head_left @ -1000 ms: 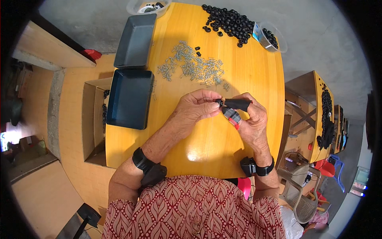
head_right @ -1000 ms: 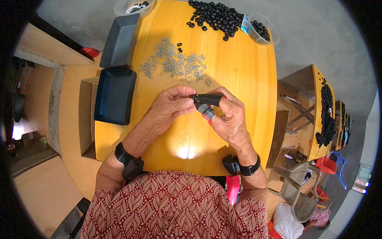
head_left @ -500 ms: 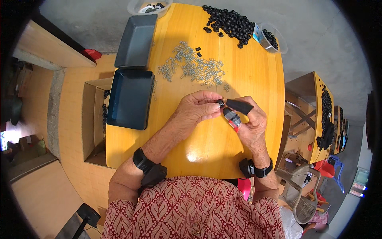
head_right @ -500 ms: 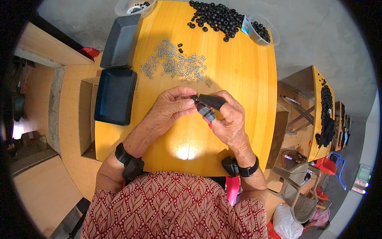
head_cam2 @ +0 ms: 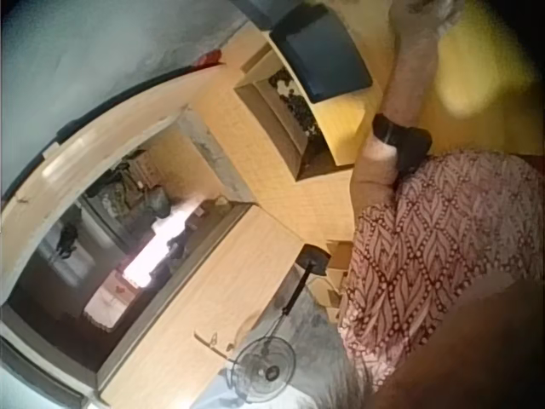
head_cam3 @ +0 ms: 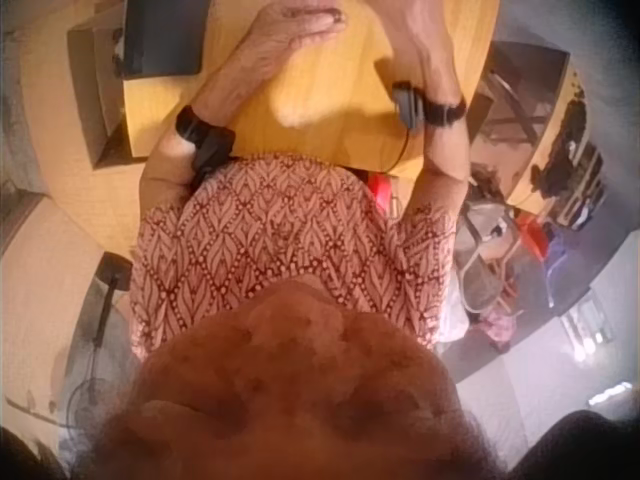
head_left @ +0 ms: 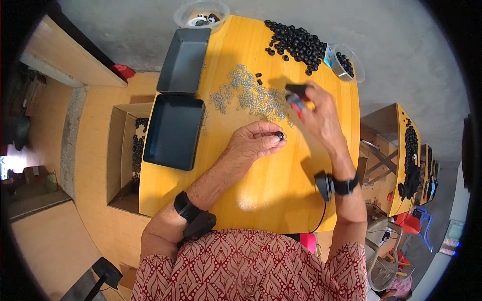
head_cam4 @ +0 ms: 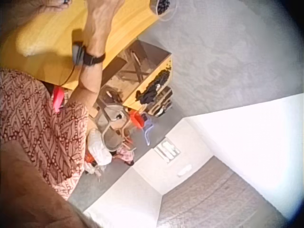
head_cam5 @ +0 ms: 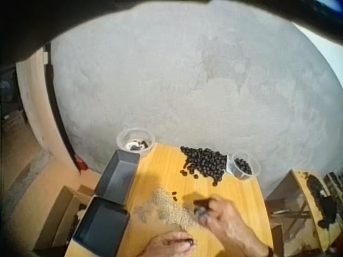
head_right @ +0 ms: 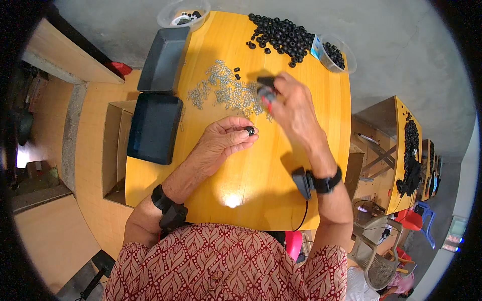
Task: The person assembles small plastic and rubber components by hand at a table, taking black plastic rings and silver components from storage containers and small trays.
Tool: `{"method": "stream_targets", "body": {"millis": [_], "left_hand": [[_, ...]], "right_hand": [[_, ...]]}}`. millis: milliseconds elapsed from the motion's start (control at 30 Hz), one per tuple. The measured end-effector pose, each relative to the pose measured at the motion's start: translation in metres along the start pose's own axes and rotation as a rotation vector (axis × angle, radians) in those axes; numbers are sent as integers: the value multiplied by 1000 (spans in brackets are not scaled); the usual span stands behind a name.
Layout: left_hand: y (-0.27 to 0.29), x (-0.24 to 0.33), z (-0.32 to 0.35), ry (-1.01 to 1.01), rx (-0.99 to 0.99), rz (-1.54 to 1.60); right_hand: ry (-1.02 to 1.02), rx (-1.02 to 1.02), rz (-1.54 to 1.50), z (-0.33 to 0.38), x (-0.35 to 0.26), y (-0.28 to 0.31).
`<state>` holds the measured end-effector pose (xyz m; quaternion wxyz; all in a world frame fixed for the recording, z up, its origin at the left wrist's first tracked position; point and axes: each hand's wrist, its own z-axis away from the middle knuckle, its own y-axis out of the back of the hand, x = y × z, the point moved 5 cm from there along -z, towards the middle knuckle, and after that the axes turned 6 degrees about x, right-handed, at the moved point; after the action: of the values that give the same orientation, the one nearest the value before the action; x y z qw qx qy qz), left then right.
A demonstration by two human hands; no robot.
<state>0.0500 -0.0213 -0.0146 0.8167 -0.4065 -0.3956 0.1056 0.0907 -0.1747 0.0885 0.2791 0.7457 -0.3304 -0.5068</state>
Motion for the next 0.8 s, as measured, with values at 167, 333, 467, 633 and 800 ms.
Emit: {"method": "stream_targets", "body": {"millis": [167, 333, 467, 633, 800], "left_hand": [[0, 2, -2, -25, 11, 12], [1, 2, -2, -38, 28, 7], [-1, 2, -2, -26, 25, 8], [1, 5, -3, -49, 42, 28], [-1, 15, -1, -148, 52, 96]], "right_hand": [[220, -139, 180, -67, 3, -37], [204, -316, 322, -88, 11, -66], [195, -356, 455, -89, 19, -69], [128, -214, 320, -67, 15, -45], [-96, 16, -405, 6, 5, -15]]}}
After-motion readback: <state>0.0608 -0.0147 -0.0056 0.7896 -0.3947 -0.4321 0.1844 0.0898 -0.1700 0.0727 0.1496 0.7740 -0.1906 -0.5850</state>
